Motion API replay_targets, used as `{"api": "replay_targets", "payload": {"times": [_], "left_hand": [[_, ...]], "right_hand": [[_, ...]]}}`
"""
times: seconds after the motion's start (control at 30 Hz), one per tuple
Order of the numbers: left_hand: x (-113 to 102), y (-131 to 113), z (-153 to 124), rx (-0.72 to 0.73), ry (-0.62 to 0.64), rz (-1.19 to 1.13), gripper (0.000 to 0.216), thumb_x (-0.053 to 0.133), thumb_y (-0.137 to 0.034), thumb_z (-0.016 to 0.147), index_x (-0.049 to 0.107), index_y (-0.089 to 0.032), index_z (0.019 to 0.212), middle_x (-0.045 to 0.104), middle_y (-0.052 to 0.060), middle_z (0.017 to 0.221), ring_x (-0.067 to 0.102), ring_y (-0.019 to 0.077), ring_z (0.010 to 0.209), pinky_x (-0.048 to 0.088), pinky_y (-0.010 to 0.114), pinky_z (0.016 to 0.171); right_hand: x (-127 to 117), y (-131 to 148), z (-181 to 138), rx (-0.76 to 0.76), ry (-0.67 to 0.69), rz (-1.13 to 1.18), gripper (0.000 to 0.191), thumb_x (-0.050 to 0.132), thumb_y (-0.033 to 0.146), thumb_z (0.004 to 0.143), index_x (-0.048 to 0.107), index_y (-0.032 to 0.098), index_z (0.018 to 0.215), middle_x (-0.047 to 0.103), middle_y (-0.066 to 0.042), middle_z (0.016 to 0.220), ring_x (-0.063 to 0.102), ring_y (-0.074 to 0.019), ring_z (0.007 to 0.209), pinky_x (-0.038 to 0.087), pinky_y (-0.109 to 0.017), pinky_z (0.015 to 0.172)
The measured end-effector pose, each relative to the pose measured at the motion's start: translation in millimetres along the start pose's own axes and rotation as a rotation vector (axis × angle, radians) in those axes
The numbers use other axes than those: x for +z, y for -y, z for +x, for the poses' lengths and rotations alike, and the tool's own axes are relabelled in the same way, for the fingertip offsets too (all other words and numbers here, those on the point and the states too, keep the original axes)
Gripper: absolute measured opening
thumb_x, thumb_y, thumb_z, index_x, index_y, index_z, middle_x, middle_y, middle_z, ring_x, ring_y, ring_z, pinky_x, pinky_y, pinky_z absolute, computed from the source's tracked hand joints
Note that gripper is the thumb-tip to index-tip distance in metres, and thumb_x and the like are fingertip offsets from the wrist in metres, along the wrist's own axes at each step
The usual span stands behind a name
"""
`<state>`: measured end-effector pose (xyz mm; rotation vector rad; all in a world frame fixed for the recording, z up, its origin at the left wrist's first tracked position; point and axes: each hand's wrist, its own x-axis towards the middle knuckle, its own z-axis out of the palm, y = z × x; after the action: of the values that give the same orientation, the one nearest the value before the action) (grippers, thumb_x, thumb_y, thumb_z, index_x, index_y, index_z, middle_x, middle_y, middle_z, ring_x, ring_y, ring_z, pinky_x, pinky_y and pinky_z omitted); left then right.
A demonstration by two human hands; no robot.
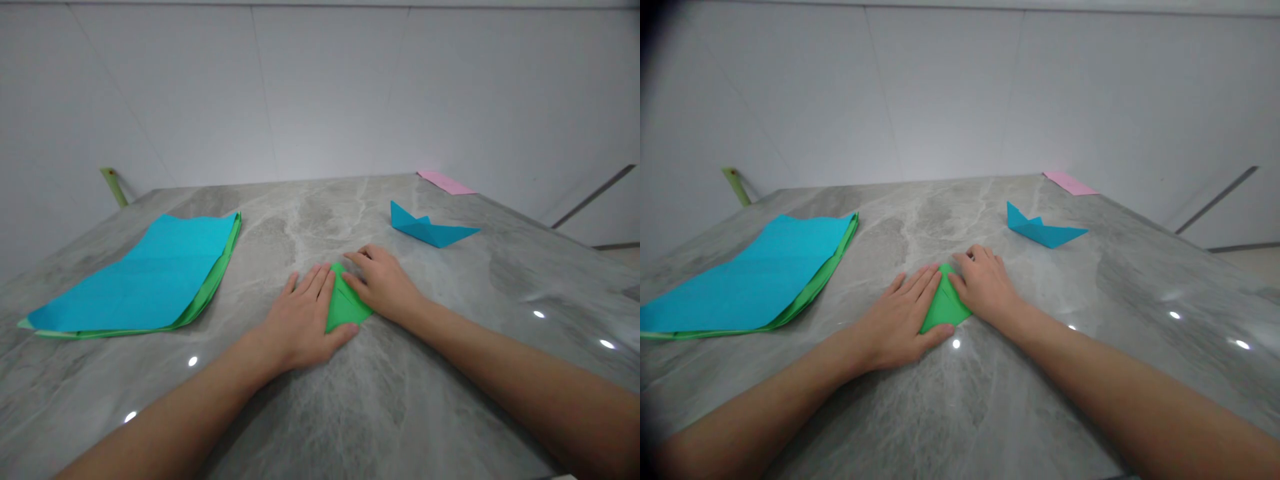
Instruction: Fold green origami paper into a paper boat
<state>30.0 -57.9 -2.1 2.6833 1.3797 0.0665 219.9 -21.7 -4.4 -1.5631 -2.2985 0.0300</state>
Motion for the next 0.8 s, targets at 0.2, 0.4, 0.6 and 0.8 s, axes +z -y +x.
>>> {"api": "replay_targets", "payload": {"times": [0.2, 0.4, 0.6, 0.8], "left_hand": [[-4.4, 17.7, 10.4, -0.113, 0.009, -0.042, 0.104, 0.032, -0.08, 0.086, 0.015, -0.006, 0.157, 0.009, 0.018, 0.164, 0.011, 0.0385, 0.151, 0.009, 0.071, 0.114], [-17.6, 27.2, 5.5, -0.024, -0.067, 0.014, 0.074, 0.044, -0.062, 0.092, 0.043, -0.012, 0.148, 0.035, 0.02, 0.157, 0.022, 0.043, 0.147, -0.008, 0.078, 0.107], [-18.0, 11.8, 1.6, 0.0, -0.127, -0.038, 0.07, 0.056, -0.057, 0.086, 0.052, -0.01, 0.138, 0.048, 0.023, 0.148, 0.04, 0.0451, 0.138, 0.009, 0.081, 0.107], [-10.2, 6.0, 6.9, -0.076, -0.185, -0.069, 0.07, 0.057, -0.057, 0.087, 0.05, -0.011, 0.14, 0.05, 0.021, 0.146, 0.042, 0.0477, 0.135, 0.023, 0.081, 0.103]], "right_hand": [[-1.9, 6.3, -12.9, -0.349, 0.25, 0.104, 0.048, 0.035, 0.025, 0.101, 0.046, 0.012, 0.145, 0.039, -0.015, 0.156, 0.032, -0.0328, 0.146, 0.029, -0.063, 0.115], [-8.1, 0.5, -7.2, -0.253, 0.111, 0.276, 0.045, 0.037, 0.024, 0.097, 0.056, 0.016, 0.138, 0.057, -0.013, 0.142, 0.053, -0.0296, 0.132, 0.039, -0.056, 0.111], [-5.1, -5.6, 0.1, 0.038, -0.013, 0.488, 0.041, 0.048, 0.018, 0.088, 0.067, 0.014, 0.124, 0.073, -0.014, 0.116, 0.068, -0.0288, 0.108, 0.05, -0.05, 0.099], [-3.9, 5.1, 0.6, 0.295, 0.018, 1.23, 0.042, 0.066, 0.017, 0.071, 0.068, 0.021, 0.112, 0.071, -0.009, 0.118, 0.065, -0.0253, 0.113, 0.047, -0.046, 0.104]]}}
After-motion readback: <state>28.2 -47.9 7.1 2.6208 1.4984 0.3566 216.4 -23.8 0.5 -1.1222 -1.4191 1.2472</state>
